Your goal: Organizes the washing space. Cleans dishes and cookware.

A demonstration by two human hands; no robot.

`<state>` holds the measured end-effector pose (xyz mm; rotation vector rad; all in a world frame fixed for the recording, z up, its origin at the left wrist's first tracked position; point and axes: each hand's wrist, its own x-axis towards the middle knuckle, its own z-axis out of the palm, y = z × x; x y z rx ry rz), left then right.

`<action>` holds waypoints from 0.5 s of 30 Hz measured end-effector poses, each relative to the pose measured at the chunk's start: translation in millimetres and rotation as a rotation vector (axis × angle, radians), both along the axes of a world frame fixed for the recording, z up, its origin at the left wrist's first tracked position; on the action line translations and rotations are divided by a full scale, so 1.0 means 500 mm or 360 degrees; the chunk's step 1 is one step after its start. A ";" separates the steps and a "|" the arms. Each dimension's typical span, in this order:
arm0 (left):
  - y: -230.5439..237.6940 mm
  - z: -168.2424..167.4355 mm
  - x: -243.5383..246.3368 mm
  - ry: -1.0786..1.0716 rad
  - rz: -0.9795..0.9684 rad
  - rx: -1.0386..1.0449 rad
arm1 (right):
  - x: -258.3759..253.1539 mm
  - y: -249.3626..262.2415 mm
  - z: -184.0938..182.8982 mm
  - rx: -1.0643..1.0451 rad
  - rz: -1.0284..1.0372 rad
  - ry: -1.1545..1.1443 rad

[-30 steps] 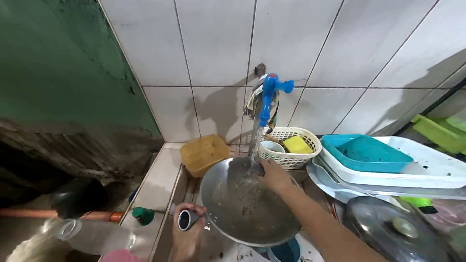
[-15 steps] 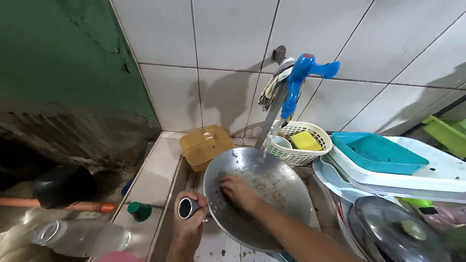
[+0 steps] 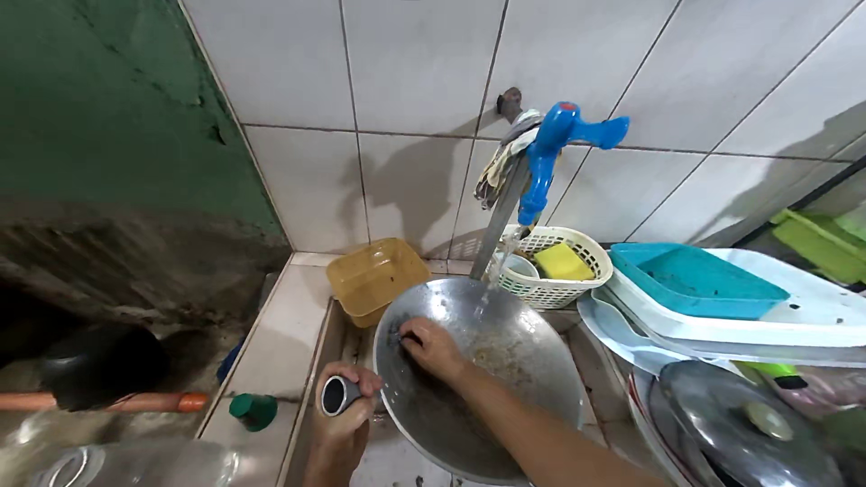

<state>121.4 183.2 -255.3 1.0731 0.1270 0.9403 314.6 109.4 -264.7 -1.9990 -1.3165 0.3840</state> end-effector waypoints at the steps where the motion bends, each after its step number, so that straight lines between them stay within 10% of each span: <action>1: 0.001 0.000 0.001 -0.0018 -0.0027 -0.0003 | 0.033 -0.003 -0.006 -0.0063 -0.0130 -0.0110; 6: 0.006 -0.002 0.008 -0.0089 -0.0074 -0.0018 | 0.111 0.023 -0.007 -0.0118 -0.0912 0.0036; 15: -0.005 -0.007 0.003 0.0054 0.0050 -0.0090 | -0.037 -0.081 0.078 -0.0456 0.0674 0.0936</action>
